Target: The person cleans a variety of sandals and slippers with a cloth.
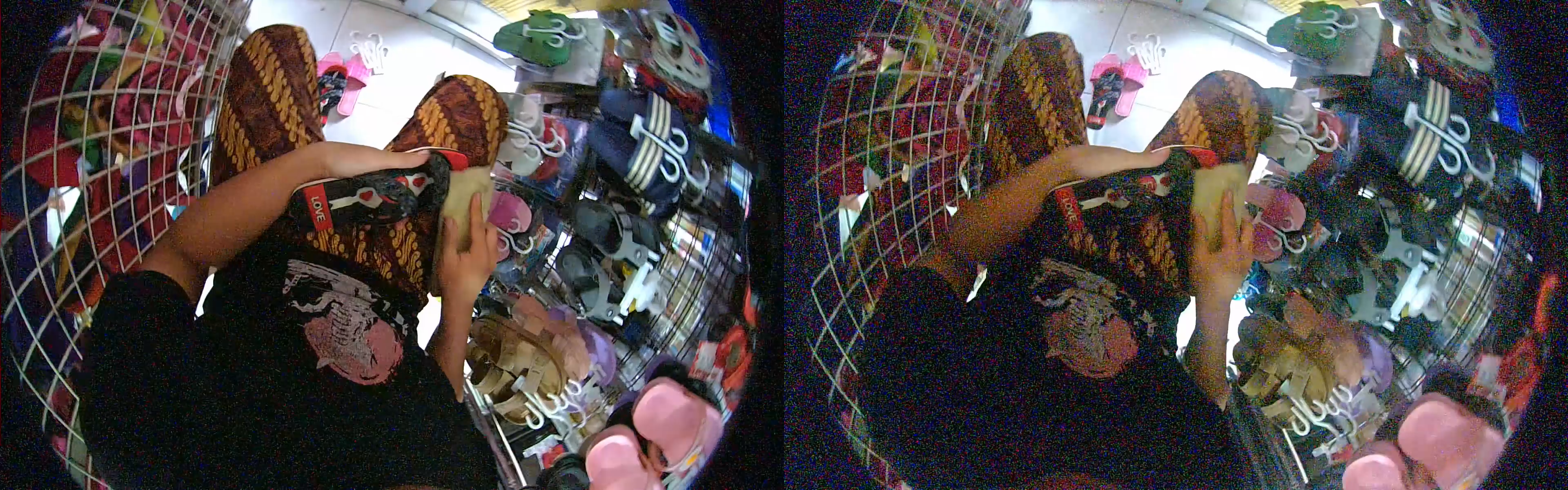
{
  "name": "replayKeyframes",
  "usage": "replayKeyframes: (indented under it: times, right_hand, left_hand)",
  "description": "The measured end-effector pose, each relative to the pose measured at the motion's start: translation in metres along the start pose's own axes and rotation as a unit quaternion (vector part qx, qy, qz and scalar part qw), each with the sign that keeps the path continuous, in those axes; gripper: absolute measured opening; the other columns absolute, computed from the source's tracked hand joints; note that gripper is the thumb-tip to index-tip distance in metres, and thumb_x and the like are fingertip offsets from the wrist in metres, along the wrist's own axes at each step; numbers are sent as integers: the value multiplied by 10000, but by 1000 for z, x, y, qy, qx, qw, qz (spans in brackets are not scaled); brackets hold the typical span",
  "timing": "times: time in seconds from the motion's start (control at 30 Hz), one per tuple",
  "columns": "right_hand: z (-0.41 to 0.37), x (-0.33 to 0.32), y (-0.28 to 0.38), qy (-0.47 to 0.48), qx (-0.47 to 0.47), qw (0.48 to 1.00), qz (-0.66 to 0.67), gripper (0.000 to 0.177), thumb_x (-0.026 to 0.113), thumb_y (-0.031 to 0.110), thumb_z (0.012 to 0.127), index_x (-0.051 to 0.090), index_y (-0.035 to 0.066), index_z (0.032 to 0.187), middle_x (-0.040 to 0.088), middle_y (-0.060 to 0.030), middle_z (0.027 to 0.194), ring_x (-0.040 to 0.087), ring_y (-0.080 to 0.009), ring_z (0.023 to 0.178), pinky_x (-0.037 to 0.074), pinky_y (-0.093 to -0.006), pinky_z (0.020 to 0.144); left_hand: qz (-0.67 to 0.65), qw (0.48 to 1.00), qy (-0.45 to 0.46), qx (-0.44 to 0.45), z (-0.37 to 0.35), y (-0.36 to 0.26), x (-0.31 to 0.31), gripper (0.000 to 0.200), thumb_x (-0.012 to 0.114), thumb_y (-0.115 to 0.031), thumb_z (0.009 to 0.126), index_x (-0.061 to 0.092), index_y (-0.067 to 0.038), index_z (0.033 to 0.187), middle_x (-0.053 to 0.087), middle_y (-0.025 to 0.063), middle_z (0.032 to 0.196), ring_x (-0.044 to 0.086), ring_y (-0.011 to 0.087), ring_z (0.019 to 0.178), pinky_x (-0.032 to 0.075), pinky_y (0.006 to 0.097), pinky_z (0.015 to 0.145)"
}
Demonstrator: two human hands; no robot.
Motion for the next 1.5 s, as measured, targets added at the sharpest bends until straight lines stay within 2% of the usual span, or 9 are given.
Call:
replayKeyframes:
  times: [0.17,0.4,0.53,0.7,0.83,0.97,1.1,1.2,1.5]
  right_hand:
    - [8,-15,33,-102,-78,990,-63,475,659,295,914,581,175,1367,538,-149,929,561,-332,844,459,-405,757]
    - [-2,-6,20,-79,-95,992,-35,445,646,237,918,594,124,1345,534,-158,903,548,-321,818,457,-400,746]
    - [11,-11,31,-91,-61,994,-30,446,630,252,931,586,115,1353,529,-164,897,549,-322,819,459,-403,759]
    - [47,-8,31,-113,-44,992,32,440,585,286,960,575,113,1365,535,-184,913,563,-350,866,463,-417,797]
    - [17,4,25,-39,-40,998,0,467,566,286,961,547,89,1384,555,-215,993,567,-372,927,454,-411,852]
    - [-19,11,9,-44,-41,998,-30,498,530,295,970,517,7,1377,567,-239,1083,560,-383,977,430,-419,919]
    - [-19,13,8,-66,-48,996,27,577,505,365,982,470,-70,1359,577,-236,1134,548,-374,1062,415,-425,963]
    - [-4,10,8,-107,-85,988,76,545,502,374,987,487,-52,1327,550,-248,1197,533,-399,1092,405,-453,977]
    - [34,8,28,-63,-51,995,63,507,530,268,944,464,15,1378,531,-232,1187,523,-405,1093,412,-466,964]
  left_hand:
    - [100,995,-3,27,4,-7,9,722,268,-693,972,643,-91,1106,643,8,939,578,102,792,512,278,740]
    - [48,998,-3,-49,-14,-10,9,768,275,-697,968,587,-72,1288,655,49,1096,610,152,974,495,295,904]
    - [311,950,-7,20,-26,-41,22,1017,202,-835,872,472,-7,1397,538,168,1357,500,258,1237,346,364,1080]
    - [355,934,-51,3,-14,-26,8,979,190,-800,902,530,5,1344,582,164,1302,568,238,1159,424,359,1017]
    - [8,999,33,-19,9,10,-5,762,310,-673,973,563,-28,1291,645,86,1174,625,174,972,532,322,865]
    - [-20,1000,-4,-24,6,3,-16,721,359,-648,973,505,-51,1349,655,103,1173,666,195,923,560,334,817]
    - [-302,929,61,206,21,-30,-34,597,399,-562,989,521,-93,1337,673,131,1146,693,289,887,584,411,769]
    - [-352,878,-150,287,0,-59,-74,690,348,-691,934,588,-90,1173,694,148,878,672,263,677,570,423,605]
    - [-463,807,-187,315,-8,-52,-125,765,506,-747,814,547,-82,1190,645,148,994,629,259,767,555,430,697]
Point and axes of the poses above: each hand's wrist, its own z-axis towards the middle knuckle, its own x-axis out of the palm, y = z × x, the point moved 10 cm from there along z, towards the middle knuckle
